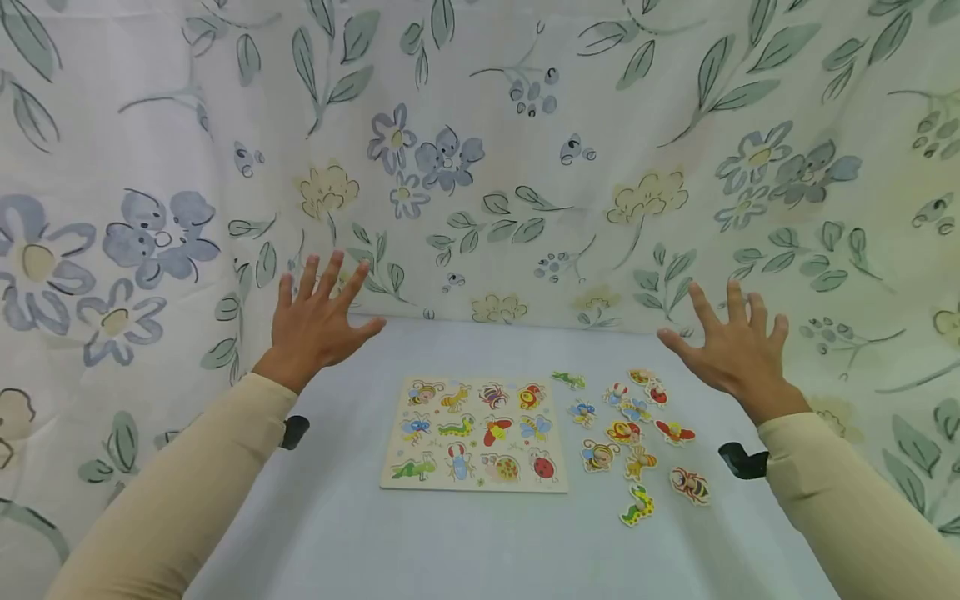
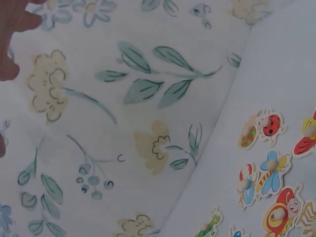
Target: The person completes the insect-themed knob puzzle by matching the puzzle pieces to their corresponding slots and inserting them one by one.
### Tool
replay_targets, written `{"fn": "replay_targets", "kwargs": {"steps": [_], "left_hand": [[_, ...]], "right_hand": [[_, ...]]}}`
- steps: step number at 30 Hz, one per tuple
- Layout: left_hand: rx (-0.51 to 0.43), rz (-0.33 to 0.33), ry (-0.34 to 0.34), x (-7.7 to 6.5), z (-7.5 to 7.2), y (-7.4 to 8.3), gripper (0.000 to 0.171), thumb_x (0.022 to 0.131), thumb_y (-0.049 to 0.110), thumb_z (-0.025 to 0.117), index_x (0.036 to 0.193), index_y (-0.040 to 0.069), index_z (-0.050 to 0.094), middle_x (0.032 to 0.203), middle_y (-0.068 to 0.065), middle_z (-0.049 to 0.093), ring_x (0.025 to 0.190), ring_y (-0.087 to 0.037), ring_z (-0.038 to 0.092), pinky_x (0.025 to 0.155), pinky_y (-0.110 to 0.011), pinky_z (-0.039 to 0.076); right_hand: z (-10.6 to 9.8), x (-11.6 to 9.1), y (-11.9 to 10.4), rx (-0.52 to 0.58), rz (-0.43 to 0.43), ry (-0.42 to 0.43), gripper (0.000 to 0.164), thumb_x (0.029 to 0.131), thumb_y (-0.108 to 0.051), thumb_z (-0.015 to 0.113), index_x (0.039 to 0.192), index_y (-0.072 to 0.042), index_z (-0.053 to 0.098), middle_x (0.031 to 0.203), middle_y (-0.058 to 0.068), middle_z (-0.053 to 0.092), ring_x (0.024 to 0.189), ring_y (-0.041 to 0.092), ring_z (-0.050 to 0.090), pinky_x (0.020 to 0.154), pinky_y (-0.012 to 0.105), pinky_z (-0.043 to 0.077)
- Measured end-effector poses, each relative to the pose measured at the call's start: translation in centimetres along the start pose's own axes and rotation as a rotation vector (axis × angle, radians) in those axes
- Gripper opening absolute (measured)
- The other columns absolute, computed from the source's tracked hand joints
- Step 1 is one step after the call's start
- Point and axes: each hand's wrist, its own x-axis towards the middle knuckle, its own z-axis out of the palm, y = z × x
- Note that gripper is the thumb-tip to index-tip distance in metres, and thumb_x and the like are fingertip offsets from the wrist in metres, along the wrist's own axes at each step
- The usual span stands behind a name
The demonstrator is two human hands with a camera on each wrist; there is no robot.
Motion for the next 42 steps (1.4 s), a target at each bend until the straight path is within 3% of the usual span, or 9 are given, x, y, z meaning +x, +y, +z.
{"fn": "replay_targets", "kwargs": {"steps": [8,20,27,36,42], "left_hand": [[0.004,0.005,0.045,-1.6,-0.5,0.7,0.083,0.072,0.075,0.025,0.139,0.032,0.000,0.143,0.000,-0.013,0.123,-0.023,-0.023,0.091,-0.049,-0.016],[-0.028,0.013,0.060,-3.7,0.4,2.3,0.081,0.073,0.075,0.023,0.138,0.034,-0.003,0.144,-0.002,-0.007,0.123,-0.021,-0.022,0.093,-0.049,-0.012],[-0.067,0.043,0.105,-5.6,1.5,4.1,0.081,0.073,0.073,0.028,0.139,0.032,0.004,0.145,-0.002,-0.004,0.125,-0.024,-0.017,0.094,-0.051,-0.006],[-0.115,0.059,0.105,-8.1,3.4,6.1,0.081,0.073,0.074,0.029,0.139,0.032,0.009,0.145,0.001,0.001,0.126,-0.027,-0.013,0.094,-0.054,0.006],[-0.127,0.061,0.120,-9.5,5.1,7.0,0.082,0.072,0.074,0.031,0.139,0.031,0.013,0.145,0.000,0.008,0.126,-0.036,0.004,0.091,-0.055,0.015]], "right_hand": [[-0.9,-1.0,-0.8,0.009,-0.040,0.025,0.086,0.075,-0.066,0.041,0.140,-0.027,0.002,0.141,0.021,-0.010,0.122,0.044,-0.011,0.083,0.062,-0.012],[-1.6,-3.5,-1.1,0.045,-0.076,0.052,0.088,0.074,-0.063,0.048,0.140,-0.026,0.004,0.142,0.018,-0.010,0.122,0.043,-0.011,0.085,0.060,-0.012],[-1.2,-5.1,-1.1,0.068,-0.086,0.083,0.090,0.072,-0.061,0.053,0.140,-0.026,0.007,0.143,0.016,-0.009,0.123,0.042,-0.008,0.086,0.060,-0.010],[-0.4,-6.1,-1.1,0.096,-0.107,0.114,0.092,0.070,-0.059,0.057,0.140,-0.024,0.011,0.143,0.016,-0.005,0.124,0.040,-0.004,0.087,0.060,-0.008],[0.0,-6.5,-1.2,0.112,-0.104,0.130,0.094,0.068,-0.058,0.059,0.140,-0.023,0.012,0.143,0.017,-0.002,0.125,0.039,-0.004,0.087,0.060,-0.007]]}}
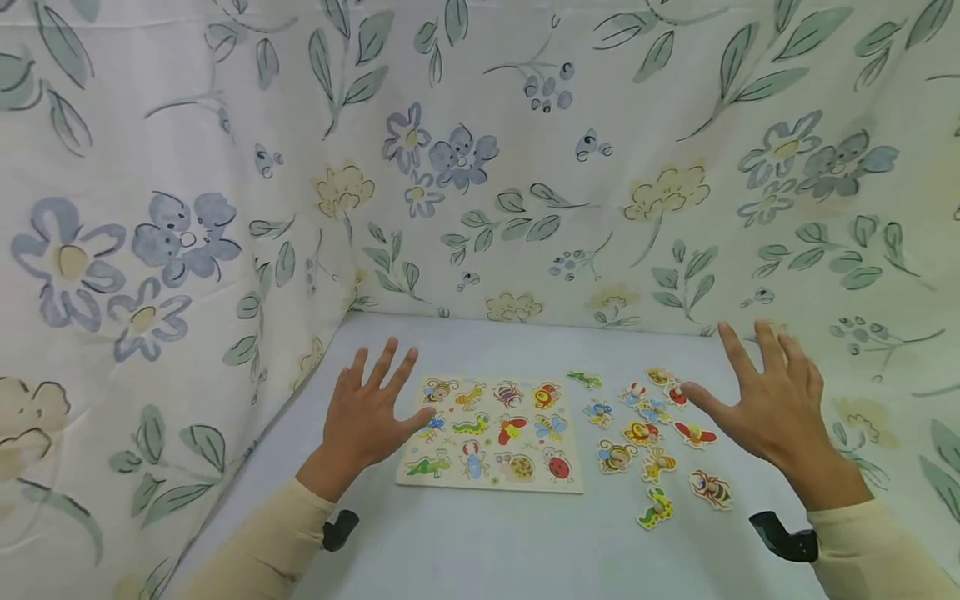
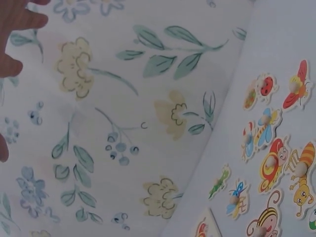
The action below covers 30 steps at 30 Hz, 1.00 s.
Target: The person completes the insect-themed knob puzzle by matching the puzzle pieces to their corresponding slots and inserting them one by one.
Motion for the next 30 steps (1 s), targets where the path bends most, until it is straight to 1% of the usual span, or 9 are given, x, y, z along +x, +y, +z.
{"fn": "replay_targets", "kwargs": {"steps": [3,6,11,13,18,21,26,30], "left_hand": [[-0.014,-0.006,0.000,-0.8,0.8,0.3,0.084,0.071,0.074,0.032,0.139,0.029,0.014,0.144,0.000,0.010,0.125,-0.038,0.011,0.091,-0.055,0.016],[-0.030,-0.009,-0.003,-1.6,1.6,0.5,0.084,0.071,0.073,0.035,0.139,0.028,0.016,0.144,0.000,0.013,0.124,-0.038,0.014,0.089,-0.054,0.019],[-0.056,-0.010,-0.009,-3.0,3.0,0.9,0.087,0.069,0.072,0.041,0.139,0.025,0.019,0.142,0.000,0.019,0.118,-0.037,0.025,0.079,-0.053,0.030],[-0.065,-0.026,-0.015,-3.4,3.5,1.0,0.089,0.067,0.073,0.044,0.139,0.025,0.020,0.142,0.002,0.020,0.114,-0.036,0.030,0.075,-0.051,0.033],[-0.098,-0.068,-0.033,-4.4,4.7,1.3,0.093,0.063,0.073,0.049,0.138,0.025,0.022,0.140,0.003,0.024,0.105,-0.032,0.037,0.068,-0.045,0.034],[-0.125,-0.074,-0.044,-4.8,5.2,1.4,0.093,0.062,0.071,0.052,0.138,0.025,0.025,0.140,0.003,0.026,0.100,-0.031,0.039,0.066,-0.043,0.034],[-0.135,-0.081,-0.059,-5.4,5.8,1.4,0.092,0.062,0.070,0.054,0.137,0.024,0.028,0.139,0.002,0.028,0.095,-0.030,0.040,0.065,-0.043,0.033],[-0.139,-0.087,-0.083,-5.8,6.3,1.3,0.091,0.062,0.070,0.054,0.136,0.022,0.031,0.138,0.002,0.030,0.091,-0.028,0.040,0.061,-0.040,0.032]], "right_hand": [[0.1,-0.1,-0.1,0.010,-0.002,0.005,0.093,0.068,-0.058,0.060,0.140,-0.023,0.013,0.143,0.017,-0.001,0.125,0.039,-0.003,0.087,0.061,-0.007],[0.3,-0.4,-0.1,0.023,-0.002,0.005,0.092,0.067,-0.058,0.060,0.140,-0.024,0.014,0.143,0.017,-0.001,0.124,0.040,-0.003,0.087,0.061,-0.006],[0.7,-1.0,0.1,0.043,0.007,0.000,0.091,0.069,-0.056,0.060,0.140,-0.025,0.012,0.143,0.017,0.000,0.124,0.041,-0.002,0.085,0.063,-0.004],[0.9,-1.1,0.1,0.055,0.011,0.000,0.091,0.069,-0.055,0.060,0.140,-0.025,0.013,0.143,0.016,0.000,0.124,0.042,-0.002,0.085,0.063,-0.004],[1.3,-1.4,0.0,0.078,0.008,0.017,0.090,0.069,-0.054,0.061,0.140,-0.024,0.015,0.143,0.016,0.002,0.123,0.042,0.000,0.084,0.065,-0.002],[1.6,-1.7,0.0,0.087,0.003,0.026,0.089,0.069,-0.052,0.062,0.140,-0.023,0.016,0.143,0.016,0.005,0.123,0.043,0.002,0.084,0.064,-0.001],[2.1,-2.2,0.1,0.102,-0.004,0.041,0.089,0.068,-0.051,0.064,0.139,-0.023,0.019,0.142,0.016,0.008,0.123,0.043,0.004,0.085,0.063,0.000],[2.2,-2.4,0.1,0.108,0.000,0.035,0.089,0.068,-0.051,0.064,0.139,-0.023,0.019,0.142,0.016,0.008,0.123,0.043,0.005,0.086,0.063,-0.002]]}}
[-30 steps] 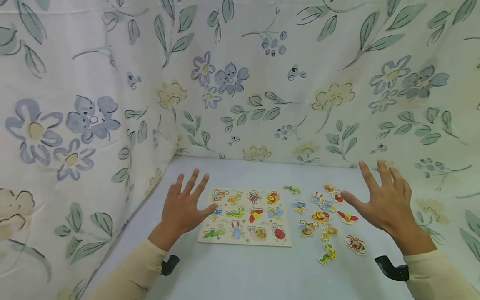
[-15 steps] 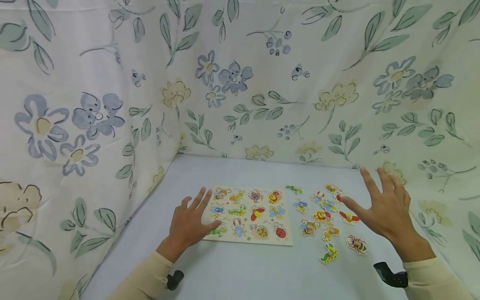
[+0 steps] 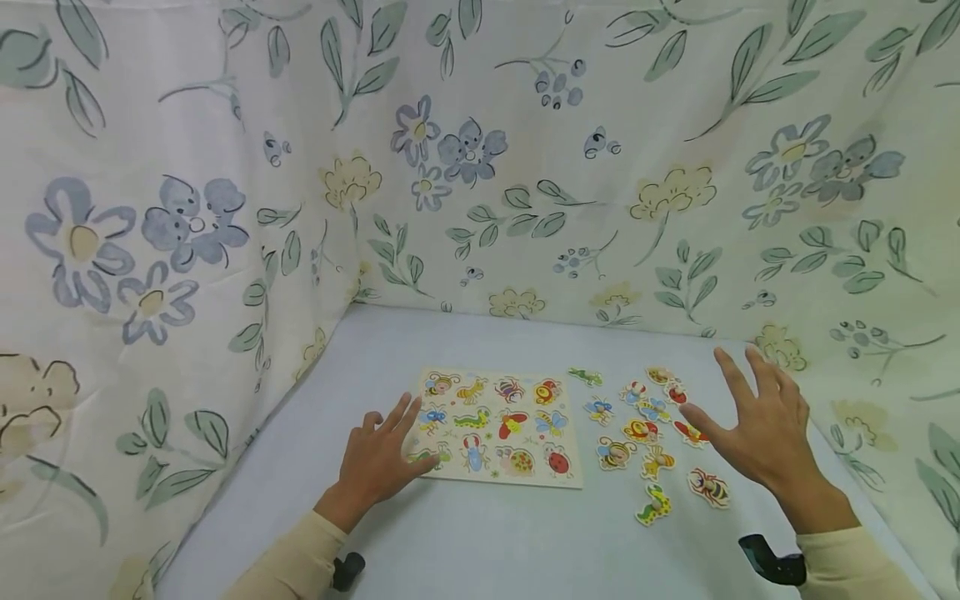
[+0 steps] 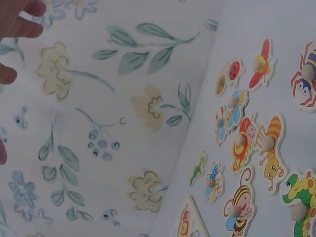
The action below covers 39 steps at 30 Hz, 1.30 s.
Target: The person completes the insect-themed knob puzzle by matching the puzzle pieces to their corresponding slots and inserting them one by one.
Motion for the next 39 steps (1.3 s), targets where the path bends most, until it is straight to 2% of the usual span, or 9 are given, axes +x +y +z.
{"fn": "replay_targets", "kwargs": {"steps": [7,14,21,30,35,39], "left_hand": [[-0.017,-0.033,-0.087,-0.7,0.8,-0.4,0.089,0.063,0.070,0.053,0.135,0.020,0.033,0.138,0.002,0.029,0.091,-0.026,0.040,0.063,-0.040,0.033],[-0.089,-0.074,-0.161,-0.8,1.7,-0.7,0.085,0.066,0.065,0.055,0.133,0.016,0.036,0.135,0.002,0.034,0.085,-0.023,0.039,0.061,-0.036,0.031],[-0.167,-0.088,-0.236,-0.7,2.8,-1.2,0.079,0.070,0.062,0.055,0.134,0.019,0.035,0.135,0.008,0.032,0.086,-0.019,0.037,0.066,-0.035,0.030],[-0.202,-0.088,-0.260,-0.9,2.6,-1.6,0.074,0.070,0.054,0.061,0.131,0.018,0.040,0.134,0.007,0.035,0.087,-0.020,0.036,0.069,-0.035,0.026],[-0.184,-0.067,-0.270,-1.0,2.9,-1.8,0.070,0.071,0.056,0.059,0.128,0.018,0.046,0.132,0.006,0.038,0.087,-0.020,0.035,0.067,-0.036,0.025],[-0.194,-0.068,-0.262,-1.2,2.9,-2.0,0.069,0.070,0.057,0.059,0.125,0.018,0.049,0.132,0.007,0.039,0.086,-0.021,0.035,0.066,-0.036,0.025]], "right_hand": [[0.1,-0.3,0.0,0.024,0.004,-0.001,0.087,0.069,-0.049,0.064,0.139,-0.022,0.021,0.140,0.019,0.013,0.122,0.043,0.007,0.085,0.063,-0.001],[0.6,-0.9,-0.3,0.025,0.030,-0.026,0.087,0.069,-0.050,0.064,0.139,-0.022,0.020,0.140,0.019,0.013,0.121,0.044,0.008,0.084,0.065,0.000],[1.3,-1.1,-0.4,0.043,0.015,-0.021,0.086,0.070,-0.049,0.064,0.138,-0.019,0.022,0.138,0.021,0.018,0.120,0.045,0.011,0.085,0.064,0.002],[2.2,-1.3,-0.4,0.070,0.033,-0.033,0.085,0.070,-0.048,0.064,0.139,-0.020,0.022,0.137,0.020,0.021,0.117,0.046,0.015,0.080,0.065,0.010],[2.8,-1.2,-0.4,0.099,0.032,-0.048,0.083,0.072,-0.047,0.063,0.138,-0.020,0.023,0.135,0.020,0.025,0.115,0.046,0.017,0.079,0.064,0.011],[3.6,-1.0,-0.5,0.227,0.044,-0.034,0.074,0.073,-0.041,0.066,0.135,-0.021,0.032,0.132,0.015,0.036,0.110,0.040,0.025,0.078,0.059,0.019]]}}
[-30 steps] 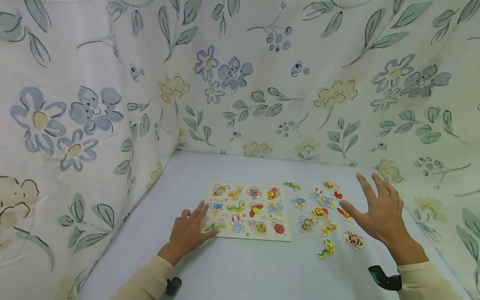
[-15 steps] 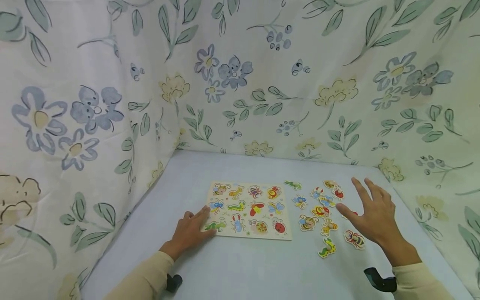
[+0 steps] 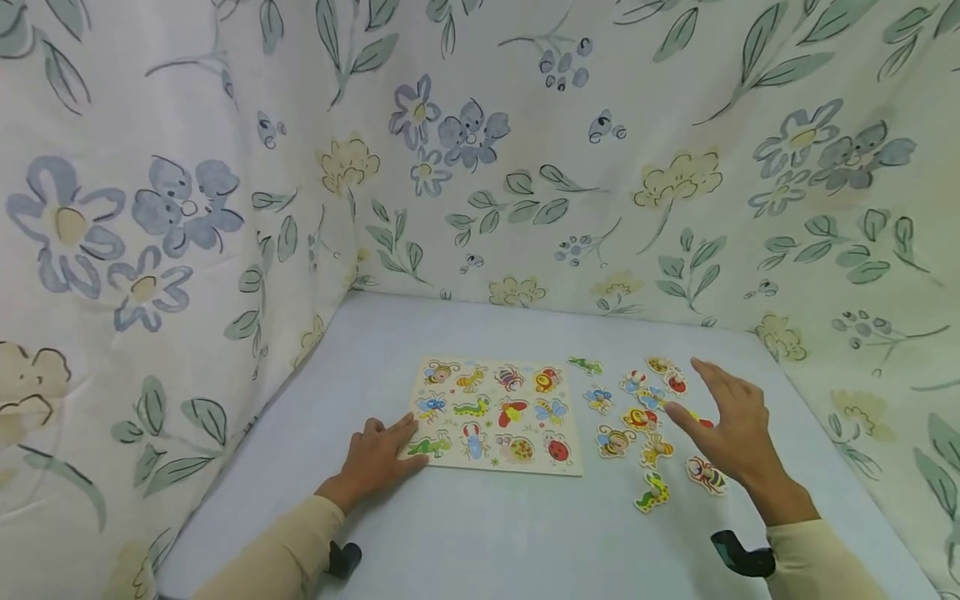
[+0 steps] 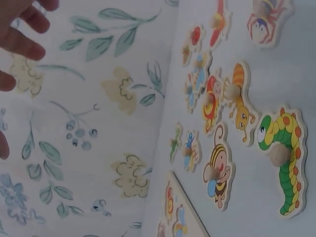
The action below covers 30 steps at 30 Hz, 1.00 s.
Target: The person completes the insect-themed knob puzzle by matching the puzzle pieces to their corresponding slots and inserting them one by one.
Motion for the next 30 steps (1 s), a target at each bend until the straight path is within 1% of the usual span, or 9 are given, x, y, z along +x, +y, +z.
{"fn": "replay_targets", "kwargs": {"steps": [4,7,12,18,21,23,24,26,30], "left_hand": [[-0.048,-0.029,0.012,0.0,0.1,-0.2,0.070,0.068,0.058,0.061,0.125,0.019,0.049,0.132,0.009,0.038,0.086,-0.022,0.033,0.065,-0.035,0.023],[-0.071,-0.057,0.002,0.1,0.5,-0.5,0.072,0.067,0.059,0.060,0.126,0.021,0.047,0.133,0.012,0.036,0.085,-0.021,0.030,0.064,-0.034,0.021],[-0.087,-0.087,-0.009,0.4,1.2,-0.7,0.074,0.065,0.063,0.059,0.126,0.025,0.046,0.133,0.016,0.034,0.084,-0.020,0.028,0.063,-0.034,0.019],[-0.095,-0.092,-0.012,0.4,1.4,-0.8,0.075,0.065,0.064,0.058,0.127,0.025,0.045,0.134,0.015,0.033,0.084,-0.021,0.028,0.065,-0.035,0.020],[-0.099,-0.082,-0.004,0.3,1.4,-0.8,0.075,0.065,0.063,0.059,0.128,0.025,0.045,0.134,0.013,0.033,0.084,-0.021,0.028,0.065,-0.035,0.020],[-0.101,-0.076,0.004,0.3,1.4,-0.9,0.074,0.065,0.063,0.059,0.127,0.025,0.045,0.134,0.013,0.033,0.084,-0.021,0.028,0.064,-0.034,0.020],[-0.098,-0.074,0.007,0.3,1.4,-0.9,0.074,0.065,0.062,0.059,0.127,0.025,0.045,0.134,0.013,0.034,0.083,-0.021,0.028,0.064,-0.034,0.020],[-0.097,-0.069,0.012,0.2,1.4,-0.9,0.074,0.065,0.062,0.060,0.127,0.025,0.045,0.134,0.013,0.034,0.082,-0.021,0.028,0.063,-0.034,0.019],[-0.100,-0.070,0.020,0.0,1.3,-0.9,0.074,0.064,0.062,0.060,0.127,0.025,0.046,0.134,0.013,0.034,0.082,-0.021,0.029,0.063,-0.034,0.020]], "right_hand": [[1.3,0.1,0.2,0.137,0.083,0.011,0.057,0.077,-0.037,0.064,0.128,-0.024,0.044,0.119,0.007,0.049,0.100,0.029,0.036,0.070,0.046,0.030],[2.8,0.2,0.3,0.150,0.176,-0.008,0.049,0.078,-0.043,0.060,0.122,-0.023,0.051,0.111,0.005,0.053,0.096,0.024,0.041,0.063,0.040,0.033],[5.9,-0.3,1.4,0.186,0.269,-0.050,0.047,0.076,-0.051,0.058,0.113,-0.022,0.060,0.105,0.012,0.051,0.094,0.028,0.041,0.057,0.042,0.034],[10.5,-1.0,4.4,0.198,0.288,-0.146,0.040,0.075,-0.051,0.057,0.109,-0.029,0.062,0.110,0.008,0.052,0.094,0.028,0.042,0.053,0.045,0.036],[10.9,-1.3,3.8,0.220,0.300,-0.206,0.036,0.076,-0.044,0.061,0.105,-0.023,0.065,0.113,0.009,0.054,0.096,0.031,0.045,0.065,0.045,0.038],[10.7,-1.4,2.9,0.221,0.328,-0.257,0.035,0.076,-0.041,0.063,0.103,-0.019,0.066,0.109,0.010,0.056,0.092,0.031,0.046,0.065,0.043,0.038],[10.4,-1.5,2.1,0.200,0.354,-0.280,0.036,0.076,-0.043,0.062,0.102,-0.018,0.067,0.105,0.010,0.057,0.088,0.029,0.046,0.063,0.041,0.038],[10.6,-1.6,2.1,0.171,0.376,-0.316,0.033,0.075,-0.042,0.063,0.099,-0.019,0.068,0.091,0.007,0.058,0.078,0.024,0.045,0.056,0.035,0.036],[11.1,-1.7,2.3,0.151,0.370,-0.352,0.028,0.074,-0.040,0.065,0.094,-0.021,0.069,0.077,0.002,0.053,0.065,0.019,0.038,0.049,0.030,0.029]]}}
